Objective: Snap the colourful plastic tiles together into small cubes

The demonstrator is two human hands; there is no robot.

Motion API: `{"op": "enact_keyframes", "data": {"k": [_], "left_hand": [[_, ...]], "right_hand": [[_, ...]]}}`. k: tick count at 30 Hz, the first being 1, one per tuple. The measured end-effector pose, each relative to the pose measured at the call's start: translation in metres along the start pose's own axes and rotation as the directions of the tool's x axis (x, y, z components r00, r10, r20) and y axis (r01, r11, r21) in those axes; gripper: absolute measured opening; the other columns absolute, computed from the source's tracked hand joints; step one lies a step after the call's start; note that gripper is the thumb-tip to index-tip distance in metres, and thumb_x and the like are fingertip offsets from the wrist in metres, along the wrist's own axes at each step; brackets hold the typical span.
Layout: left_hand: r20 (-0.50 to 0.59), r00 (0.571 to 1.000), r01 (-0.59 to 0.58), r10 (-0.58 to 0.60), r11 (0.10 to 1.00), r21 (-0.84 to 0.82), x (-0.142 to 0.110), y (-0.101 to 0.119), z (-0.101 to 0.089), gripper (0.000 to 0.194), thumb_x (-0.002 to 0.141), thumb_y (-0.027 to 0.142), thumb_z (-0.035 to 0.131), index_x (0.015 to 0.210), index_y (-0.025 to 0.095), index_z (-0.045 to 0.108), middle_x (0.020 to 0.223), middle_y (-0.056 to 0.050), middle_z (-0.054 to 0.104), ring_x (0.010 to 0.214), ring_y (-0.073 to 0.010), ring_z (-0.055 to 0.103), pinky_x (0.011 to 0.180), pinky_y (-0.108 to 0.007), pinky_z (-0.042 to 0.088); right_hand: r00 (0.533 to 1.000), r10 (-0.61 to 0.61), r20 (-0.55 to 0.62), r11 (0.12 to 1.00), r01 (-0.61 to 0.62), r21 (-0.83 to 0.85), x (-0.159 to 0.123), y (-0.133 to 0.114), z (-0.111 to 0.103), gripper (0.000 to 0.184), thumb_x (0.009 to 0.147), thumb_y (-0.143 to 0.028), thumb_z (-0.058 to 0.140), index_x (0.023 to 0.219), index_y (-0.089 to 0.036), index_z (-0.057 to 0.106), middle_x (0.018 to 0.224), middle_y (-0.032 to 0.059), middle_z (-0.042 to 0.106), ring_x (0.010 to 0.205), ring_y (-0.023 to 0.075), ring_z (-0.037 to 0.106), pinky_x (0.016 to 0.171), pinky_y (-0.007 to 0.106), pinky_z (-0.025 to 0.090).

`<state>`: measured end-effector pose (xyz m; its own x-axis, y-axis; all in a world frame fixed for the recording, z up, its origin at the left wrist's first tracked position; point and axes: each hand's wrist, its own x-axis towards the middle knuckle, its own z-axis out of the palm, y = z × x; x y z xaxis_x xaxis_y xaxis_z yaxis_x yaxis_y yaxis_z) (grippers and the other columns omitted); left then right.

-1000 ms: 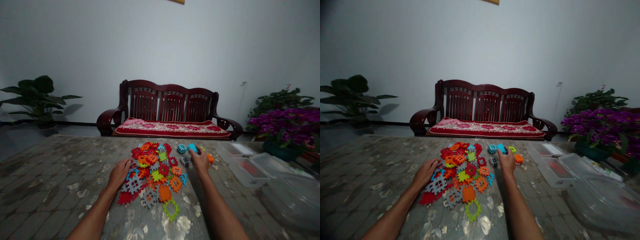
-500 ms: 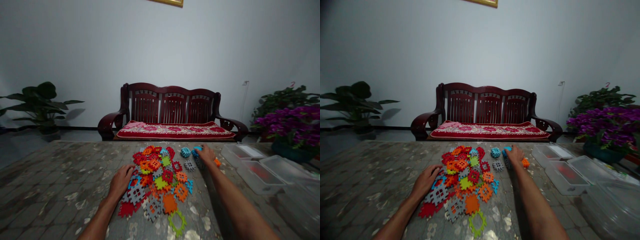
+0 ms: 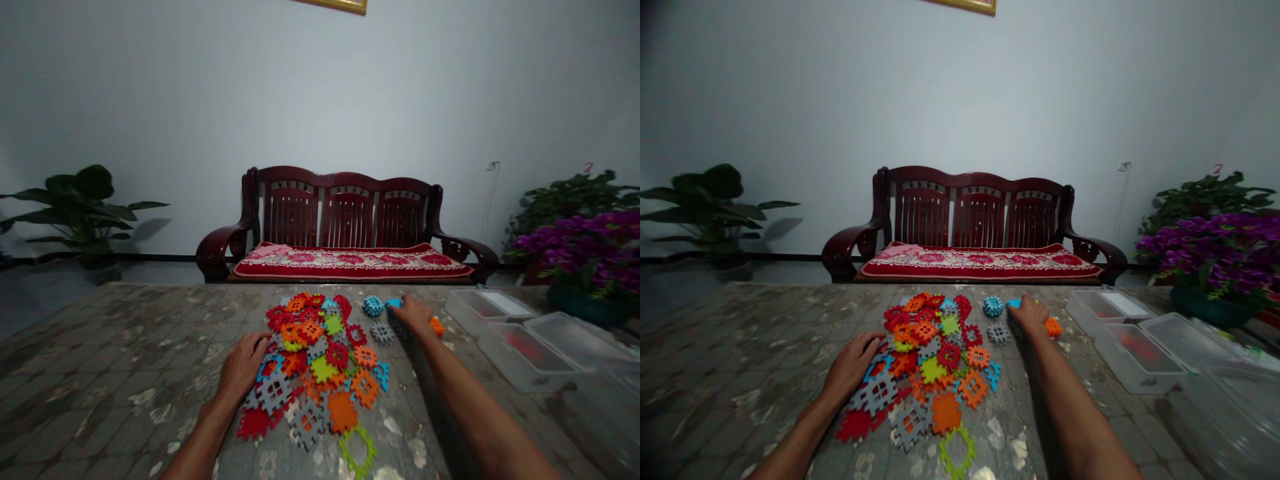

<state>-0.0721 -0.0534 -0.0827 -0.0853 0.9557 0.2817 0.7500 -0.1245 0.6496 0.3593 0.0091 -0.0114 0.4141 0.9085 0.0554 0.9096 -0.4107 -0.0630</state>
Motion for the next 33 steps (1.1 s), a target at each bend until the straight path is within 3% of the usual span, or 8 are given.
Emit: {"op": "enact_keyframes", "data": {"k": [5, 17, 21, 24, 27, 29, 32, 33], "left_hand": [[0.002, 1.0, 0.019, -0.019, 1.0, 0.006, 0.0, 0.0, 0.0, 0.041, 0.092, 0.039, 0.04, 0.105, 0.025, 0.077, 0.116, -0.007, 0.079, 0.112, -0.0237, 0.071, 0.102, -0.036, 0.052], [-0.003, 1.0, 0.014, -0.014, 1.0, 0.006, -0.001, 0.001, 0.001, 0.039, 0.093, 0.036, 0.042, 0.105, 0.023, 0.077, 0.116, -0.008, 0.078, 0.111, -0.0244, 0.071, 0.101, -0.037, 0.052], [0.017, 1.0, 0.019, -0.019, 1.0, 0.011, 0.0, 0.002, 0.0, 0.039, 0.094, 0.035, 0.043, 0.106, 0.022, 0.077, 0.115, -0.009, 0.078, 0.111, -0.0244, 0.071, 0.102, -0.037, 0.052], [0.018, 1.0, 0.023, -0.023, 1.0, 0.009, 0.0, 0.003, 0.0, 0.037, 0.094, 0.033, 0.043, 0.106, 0.022, 0.077, 0.117, -0.008, 0.078, 0.111, -0.0237, 0.071, 0.102, -0.036, 0.051], [0.015, 1.0, 0.023, -0.024, 1.0, 0.013, -0.001, 0.003, 0.0, 0.038, 0.094, 0.032, 0.043, 0.107, 0.022, 0.077, 0.117, -0.008, 0.078, 0.111, -0.0233, 0.071, 0.101, -0.036, 0.051], [0.011, 1.0, 0.028, -0.028, 0.999, 0.022, -0.001, 0.003, 0.0, 0.037, 0.095, 0.032, 0.044, 0.107, 0.023, 0.077, 0.117, -0.007, 0.078, 0.109, -0.023, 0.071, 0.101, -0.035, 0.052], [0.013, 0.999, 0.032, -0.032, 0.999, 0.023, -0.001, 0.003, 0.0, 0.036, 0.094, 0.032, 0.045, 0.107, 0.024, 0.077, 0.117, -0.007, 0.078, 0.108, -0.0228, 0.071, 0.1, -0.035, 0.052], [0.014, 0.999, 0.033, -0.033, 0.999, 0.021, -0.001, 0.003, 0.0, 0.036, 0.094, 0.032, 0.045, 0.107, 0.024, 0.077, 0.116, -0.007, 0.078, 0.108, -0.0229, 0.071, 0.099, -0.035, 0.052]], "right_hand": [[1.0, -0.012, 0.003, 0.999, 0.012, -0.047, 0.003, -0.004, -0.003, 0.055, 0.093, -0.051, 0.058, 0.131, -0.014, 0.067, 0.126, 0.0217, 0.072, 0.125, 0.0368, 0.064, 0.099, 0.044, 0.048], [0.998, -0.013, 0.064, 0.997, 0.018, -0.071, 0.008, -0.009, 0.001, 0.049, 0.087, -0.03, 0.06, 0.132, -0.012, 0.064, 0.125, 0.0226, 0.073, 0.122, 0.0354, 0.067, 0.093, 0.042, 0.049], [0.999, -0.05, -0.021, 0.997, 0.049, -0.057, 0.003, -0.012, -0.009, 0.048, 0.087, -0.027, 0.06, 0.131, -0.011, 0.068, 0.127, 0.0236, 0.072, 0.121, 0.0362, 0.066, 0.095, 0.043, 0.049], [0.979, -0.177, -0.097, 0.978, 0.186, 0.092, -0.015, -0.026, -0.016, 0.045, 0.089, -0.027, 0.059, 0.132, -0.016, 0.069, 0.125, 0.0167, 0.074, 0.119, 0.0326, 0.067, 0.095, 0.039, 0.049], [0.876, -0.48, -0.043, 0.812, 0.462, 0.356, -0.049, -0.048, -0.014, 0.035, 0.088, -0.026, 0.063, 0.12, -0.021, 0.075, 0.117, 0.008, 0.077, 0.107, 0.0256, 0.07, 0.09, 0.033, 0.05], [0.705, -0.706, -0.066, 0.617, 0.658, 0.433, -0.077, -0.064, -0.009, 0.03, 0.083, -0.025, 0.069, 0.112, -0.022, 0.077, 0.114, 0.0054, 0.077, 0.108, 0.0241, 0.067, 0.095, 0.034, 0.048], [0.492, -0.865, -0.093, 0.415, 0.808, 0.418, -0.117, -0.082, -0.004, 0.027, 0.079, -0.023, 0.076, 0.105, -0.024, 0.077, 0.107, 0.0025, 0.075, 0.105, 0.0231, 0.063, 0.094, 0.035, 0.045], [0.447, -0.891, -0.08, 0.383, 0.835, 0.395, -0.128, -0.086, -0.004, 0.027, 0.079, -0.025, 0.077, 0.106, -0.024, 0.077, 0.106, 0.0023, 0.074, 0.104, 0.0227, 0.062, 0.093, 0.035, 0.044]]}}
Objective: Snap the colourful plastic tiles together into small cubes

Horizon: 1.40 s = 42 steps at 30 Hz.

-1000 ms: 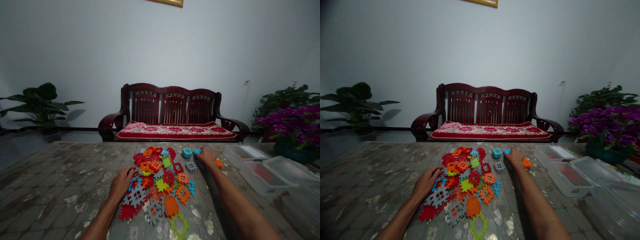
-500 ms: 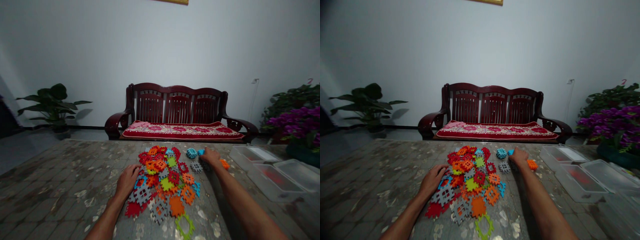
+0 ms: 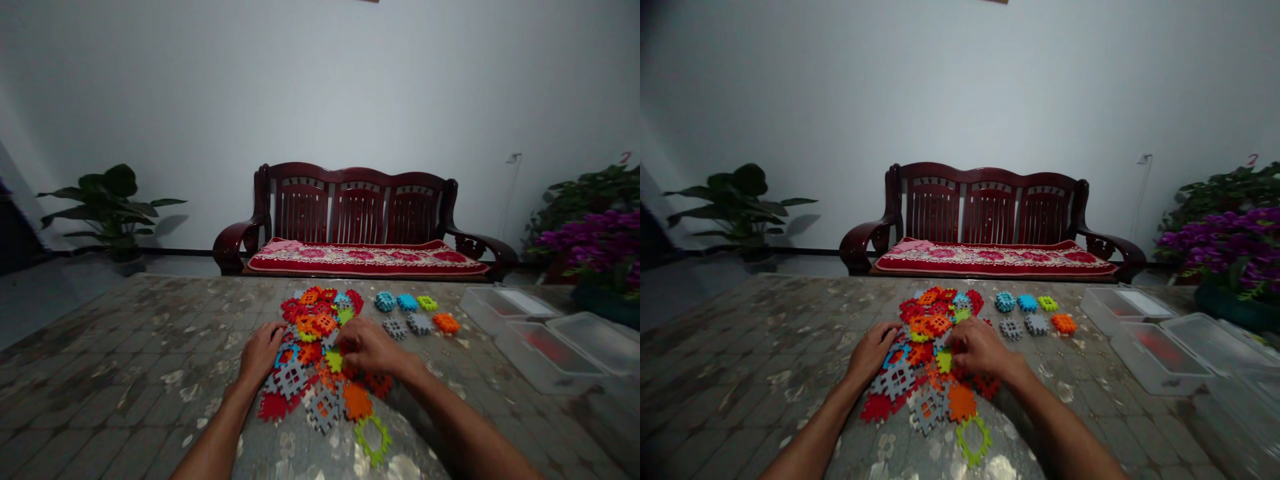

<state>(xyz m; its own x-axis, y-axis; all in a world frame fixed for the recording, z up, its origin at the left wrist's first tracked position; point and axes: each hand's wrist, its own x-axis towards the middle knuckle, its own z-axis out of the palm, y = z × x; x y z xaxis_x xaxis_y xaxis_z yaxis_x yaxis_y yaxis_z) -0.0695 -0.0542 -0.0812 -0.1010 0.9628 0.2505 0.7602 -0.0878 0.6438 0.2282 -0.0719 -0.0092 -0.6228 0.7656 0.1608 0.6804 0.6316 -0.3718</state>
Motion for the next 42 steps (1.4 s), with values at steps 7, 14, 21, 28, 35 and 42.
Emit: {"op": "enact_keyframes", "data": {"k": [7, 14, 21, 28, 35, 42], "left_hand": [[-0.024, 1.0, -0.005, 0.005, 1.0, -0.004, 0.001, -0.002, 0.002, 0.035, 0.094, 0.032, 0.045, 0.104, 0.024, 0.077, 0.115, -0.006, 0.079, 0.11, -0.0225, 0.07, 0.1, -0.034, 0.052], [-0.009, 1.0, 0.003, -0.004, 1.0, -0.012, 0.001, -0.002, 0.002, 0.037, 0.094, 0.033, 0.044, 0.107, 0.023, 0.078, 0.12, -0.008, 0.078, 0.111, -0.0238, 0.071, 0.101, -0.036, 0.051], [-0.007, 1.0, 0.0, -0.001, 1.0, -0.024, 0.001, 0.0, 0.0, 0.035, 0.094, 0.031, 0.046, 0.107, 0.025, 0.078, 0.118, -0.006, 0.078, 0.111, -0.0223, 0.07, 0.102, -0.035, 0.051], [0.005, 1.0, -0.004, 0.004, 1.0, -0.021, 0.001, 0.001, -0.001, 0.036, 0.094, 0.03, 0.045, 0.107, 0.023, 0.077, 0.119, -0.007, 0.078, 0.111, -0.0235, 0.071, 0.103, -0.037, 0.051], [-0.002, 1.0, 0.0, 0.0, 1.0, -0.024, 0.001, 0.0, 0.0, 0.035, 0.094, 0.03, 0.046, 0.107, 0.023, 0.078, 0.12, -0.007, 0.078, 0.111, -0.023, 0.071, 0.103, -0.036, 0.051], [0.007, 1.0, -0.01, 0.01, 1.0, -0.016, 0.001, 0.0, 0.0, 0.036, 0.094, 0.031, 0.045, 0.108, 0.022, 0.077, 0.12, -0.008, 0.077, 0.113, -0.0241, 0.07, 0.103, -0.037, 0.051]], "right_hand": [[0.994, -0.058, 0.09, 0.968, 0.078, -0.24, 0.0, -0.031, 0.009, 0.027, 0.084, -0.042, 0.079, 0.101, -0.022, 0.076, 0.112, 0.0073, 0.068, 0.102, 0.0239, 0.057, 0.084, 0.034, 0.04], [0.998, -0.054, 0.015, 0.96, 0.056, -0.275, -0.002, -0.04, 0.017, 0.019, 0.096, -0.032, 0.064, 0.085, -0.019, 0.072, 0.099, 0.0072, 0.071, 0.097, 0.0213, 0.058, 0.083, 0.034, 0.039], [0.942, 0.251, -0.223, 0.959, -0.21, 0.193, 0.004, -0.019, 0.0, 0.027, 0.098, -0.034, 0.055, 0.083, -0.02, 0.074, 0.085, 0.002, 0.073, 0.081, 0.0175, 0.063, 0.073, 0.029, 0.041], [0.849, 0.496, -0.182, 0.815, -0.383, 0.435, 0.027, 0.041, -0.002, 0.029, 0.09, -0.034, 0.053, 0.09, -0.02, 0.078, 0.082, 0.0022, 0.075, 0.079, 0.0211, 0.068, 0.075, 0.03, 0.051], [0.862, 0.488, -0.136, 0.856, -0.442, 0.268, 0.019, 0.041, 0.011, 0.034, 0.079, -0.025, 0.065, 0.111, -0.02, 0.076, 0.108, 0.004, 0.078, 0.098, 0.0236, 0.07, 0.086, 0.031, 0.051], [0.835, 0.532, -0.144, 0.842, -0.54, -0.021, 0.015, 0.013, 0.008, 0.052, 0.082, -0.035, 0.072, 0.131, -0.018, 0.068, 0.128, 0.0142, 0.071, 0.119, 0.0312, 0.064, 0.098, 0.038, 0.047]]}}
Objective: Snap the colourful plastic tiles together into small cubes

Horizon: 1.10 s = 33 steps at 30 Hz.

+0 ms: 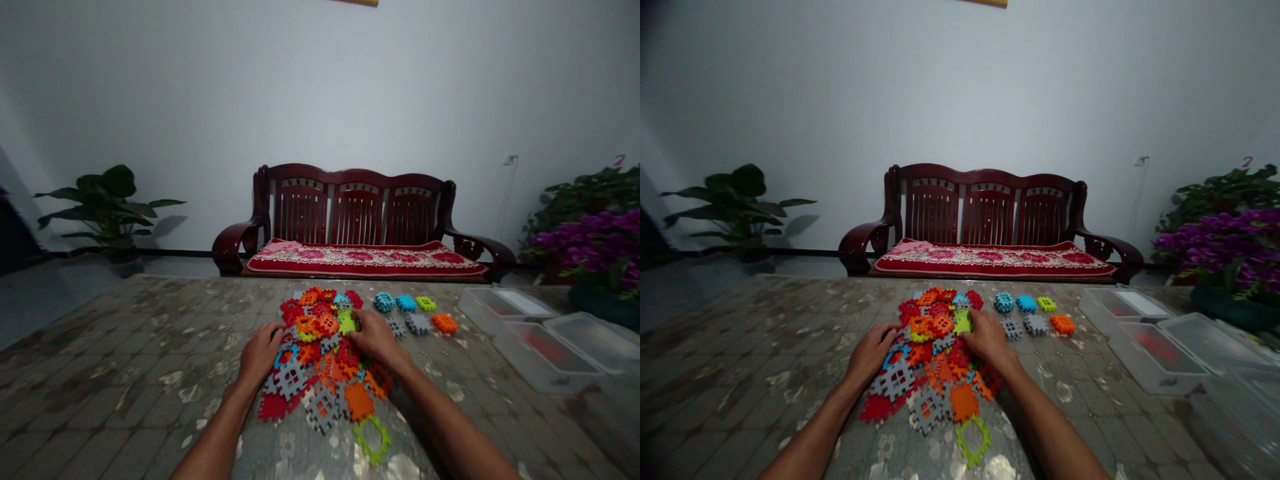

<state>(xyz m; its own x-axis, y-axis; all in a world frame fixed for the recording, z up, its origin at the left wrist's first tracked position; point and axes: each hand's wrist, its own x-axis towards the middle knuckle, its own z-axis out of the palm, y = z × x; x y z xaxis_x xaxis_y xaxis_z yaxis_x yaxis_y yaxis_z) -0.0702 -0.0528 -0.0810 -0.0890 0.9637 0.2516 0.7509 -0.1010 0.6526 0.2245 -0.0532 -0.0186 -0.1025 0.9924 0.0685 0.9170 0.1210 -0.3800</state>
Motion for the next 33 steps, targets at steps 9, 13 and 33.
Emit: {"op": "enact_keyframes", "data": {"k": [9, 13, 33], "left_hand": [[-0.007, 1.0, 0.015, -0.015, 1.0, 0.021, 0.0, 0.0, 0.001, 0.034, 0.095, 0.028, 0.046, 0.108, 0.023, 0.077, 0.119, -0.007, 0.078, 0.112, -0.0224, 0.07, 0.101, -0.034, 0.051], [-0.013, 1.0, 0.013, -0.013, 1.0, 0.012, -0.001, 0.001, 0.001, 0.035, 0.095, 0.029, 0.046, 0.108, 0.023, 0.077, 0.119, -0.007, 0.077, 0.112, -0.0224, 0.07, 0.1, -0.034, 0.051], [0.004, 1.0, 0.028, -0.028, 1.0, 0.011, 0.003, -0.009, 0.003, 0.046, 0.092, 0.043, 0.039, 0.11, 0.024, 0.077, 0.123, -0.007, 0.077, 0.115, -0.0254, 0.07, 0.101, -0.037, 0.051]], "right_hand": [[0.998, -0.027, 0.052, 0.992, 0.033, -0.12, -0.006, -0.006, -0.002, 0.057, 0.084, -0.033, 0.07, 0.138, -0.016, 0.064, 0.13, 0.0149, 0.068, 0.119, 0.0307, 0.062, 0.1, 0.037, 0.045], [0.997, -0.056, 0.048, 0.988, 0.063, -0.142, -0.007, -0.006, -0.001, 0.048, 0.086, -0.03, 0.067, 0.131, -0.016, 0.068, 0.125, 0.0159, 0.071, 0.119, 0.0315, 0.063, 0.099, 0.037, 0.045], [0.811, 0.488, -0.323, 0.821, -0.552, -0.145, 0.039, 0.164, -0.089, 0.051, 0.096, -0.053, 0.057, 0.131, -0.019, 0.072, 0.118, 0.0185, 0.077, 0.114, 0.0368, 0.071, 0.09, 0.042, 0.053]]}}
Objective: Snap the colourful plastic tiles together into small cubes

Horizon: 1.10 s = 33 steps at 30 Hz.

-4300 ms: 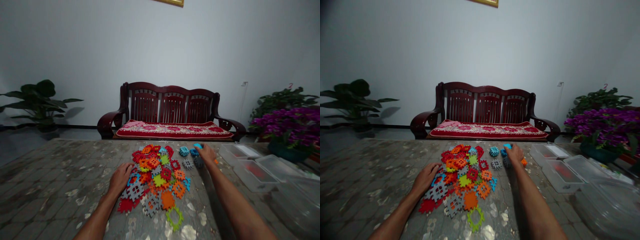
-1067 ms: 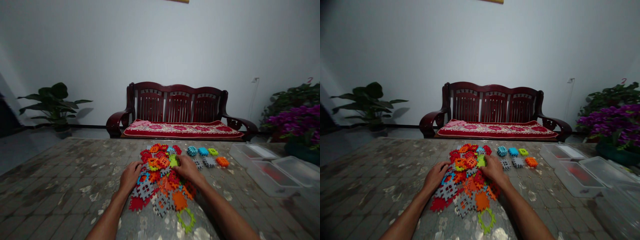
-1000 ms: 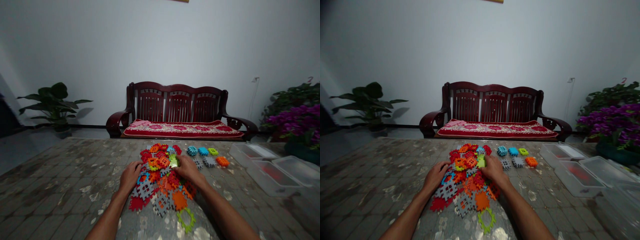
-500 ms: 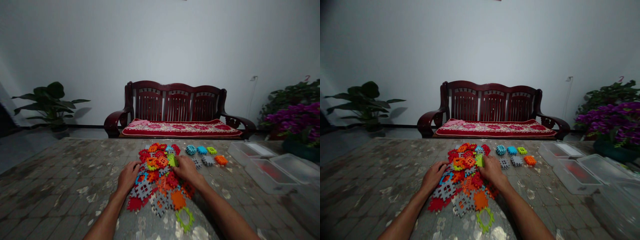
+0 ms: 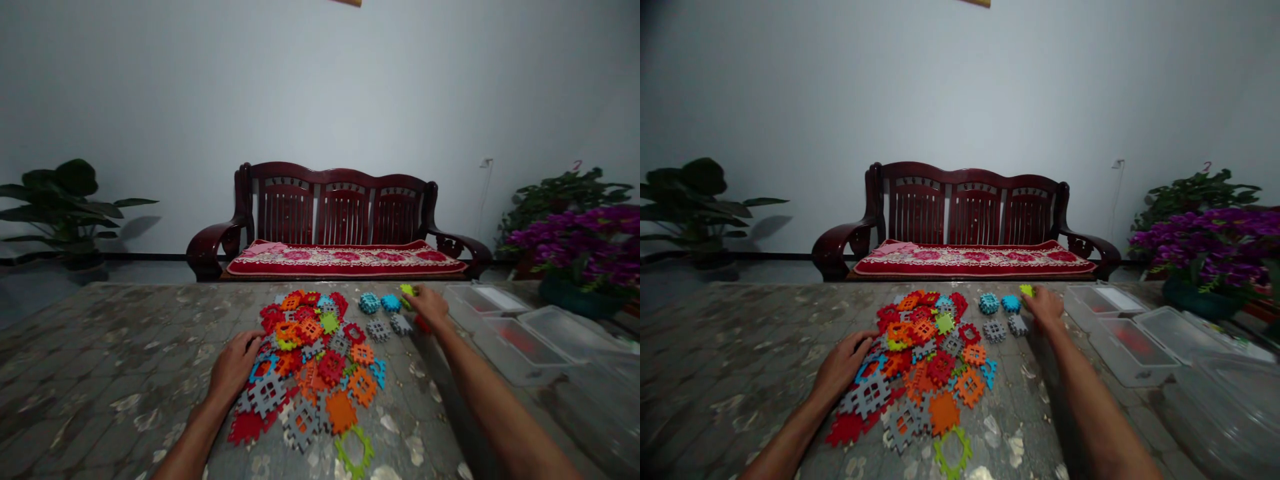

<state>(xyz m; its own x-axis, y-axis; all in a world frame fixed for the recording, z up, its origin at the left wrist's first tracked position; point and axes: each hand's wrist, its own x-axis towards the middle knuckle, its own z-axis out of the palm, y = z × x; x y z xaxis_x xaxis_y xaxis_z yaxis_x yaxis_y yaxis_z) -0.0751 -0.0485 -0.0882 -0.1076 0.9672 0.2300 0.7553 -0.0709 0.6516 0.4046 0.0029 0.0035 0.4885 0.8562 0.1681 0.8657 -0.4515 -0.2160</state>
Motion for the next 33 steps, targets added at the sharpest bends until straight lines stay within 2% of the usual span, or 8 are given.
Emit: {"op": "enact_keyframes", "data": {"k": [5, 10, 15, 24, 28, 31, 33], "left_hand": [[0.004, 1.0, 0.006, -0.006, 1.0, 0.001, 0.001, -0.004, 0.0, 0.047, 0.091, 0.044, 0.039, 0.109, 0.023, 0.077, 0.122, -0.008, 0.077, 0.115, -0.0261, 0.07, 0.103, -0.038, 0.051], [-0.01, 1.0, 0.002, -0.003, 1.0, -0.005, 0.001, -0.004, 0.0, 0.046, 0.09, 0.045, 0.041, 0.108, 0.024, 0.078, 0.121, -0.007, 0.078, 0.115, -0.0265, 0.07, 0.103, -0.039, 0.052], [-0.015, 1.0, 0.0, 0.0, 1.0, -0.004, 0.001, -0.004, 0.0, 0.045, 0.09, 0.045, 0.042, 0.107, 0.025, 0.079, 0.119, -0.007, 0.079, 0.113, -0.0263, 0.07, 0.101, -0.039, 0.053], [-0.019, 1.0, 0.003, -0.004, 1.0, -0.019, -0.001, 0.002, -0.002, 0.042, 0.09, 0.042, 0.043, 0.105, 0.026, 0.079, 0.119, -0.005, 0.079, 0.112, -0.0244, 0.071, 0.099, -0.036, 0.053], [-0.027, 1.0, 0.007, -0.008, 1.0, -0.011, -0.003, 0.005, -0.003, 0.04, 0.091, 0.039, 0.043, 0.105, 0.025, 0.078, 0.118, -0.006, 0.079, 0.112, -0.0239, 0.071, 0.1, -0.035, 0.052], [-0.019, 1.0, 0.007, -0.007, 1.0, -0.005, -0.003, 0.007, -0.003, 0.04, 0.092, 0.038, 0.042, 0.105, 0.024, 0.077, 0.12, -0.007, 0.078, 0.112, -0.0235, 0.071, 0.1, -0.035, 0.052], [-0.012, 1.0, 0.003, -0.004, 1.0, -0.004, -0.003, 0.008, -0.003, 0.04, 0.093, 0.037, 0.042, 0.106, 0.023, 0.077, 0.12, -0.007, 0.078, 0.111, -0.0231, 0.071, 0.1, -0.034, 0.051]], "right_hand": [[0.999, -0.002, 0.032, 0.988, 0.007, -0.157, 0.013, 0.011, 0.01, 0.047, 0.095, -0.051, 0.06, 0.126, -0.018, 0.073, 0.12, 0.02, 0.076, 0.116, 0.0346, 0.07, 0.093, 0.041, 0.052], [0.997, -0.023, 0.068, 0.976, 0.037, -0.216, 0.017, 0.008, 0.019, 0.048, 0.097, -0.048, 0.054, 0.125, -0.013, 0.072, 0.124, 0.0222, 0.073, 0.12, 0.0357, 0.067, 0.096, 0.043, 0.05], [0.995, 0.013, 0.098, 0.97, 0.012, -0.243, 0.018, 0.006, 0.023, 0.046, 0.096, -0.043, 0.054, 0.127, -0.012, 0.07, 0.128, 0.0223, 0.072, 0.124, 0.0359, 0.065, 0.099, 0.044, 0.047], [0.993, -0.012, 0.121, 0.97, 0.04, -0.238, 0.015, 0.005, 0.027, 0.047, 0.095, -0.04, 0.054, 0.126, -0.008, 0.071, 0.126, 0.0241, 0.073, 0.123, 0.0378, 0.065, 0.098, 0.046, 0.046], [0.995, -0.014, 0.102, 0.97, 0.039, -0.239, 0.011, 0.003, 0.021, 0.048, 0.093, -0.04, 0.058, 0.126, -0.007, 0.071, 0.128, 0.0255, 0.071, 0.124, 0.0393, 0.064, 0.099, 0.047, 0.046], [0.995, -0.097, 0.02, 0.981, 0.1, -0.167, 0.0, -0.004, 0.013, 0.048, 0.093, -0.033, 0.057, 0.133, -0.008, 0.069, 0.134, 0.0252, 0.068, 0.128, 0.0392, 0.061, 0.102, 0.049, 0.046], [0.982, -0.191, -0.008, 0.979, 0.19, -0.076, -0.014, -0.012, 0.009, 0.048, 0.094, -0.03, 0.055, 0.137, -0.013, 0.067, 0.136, 0.0197, 0.069, 0.128, 0.036, 0.062, 0.104, 0.046, 0.047]]}}
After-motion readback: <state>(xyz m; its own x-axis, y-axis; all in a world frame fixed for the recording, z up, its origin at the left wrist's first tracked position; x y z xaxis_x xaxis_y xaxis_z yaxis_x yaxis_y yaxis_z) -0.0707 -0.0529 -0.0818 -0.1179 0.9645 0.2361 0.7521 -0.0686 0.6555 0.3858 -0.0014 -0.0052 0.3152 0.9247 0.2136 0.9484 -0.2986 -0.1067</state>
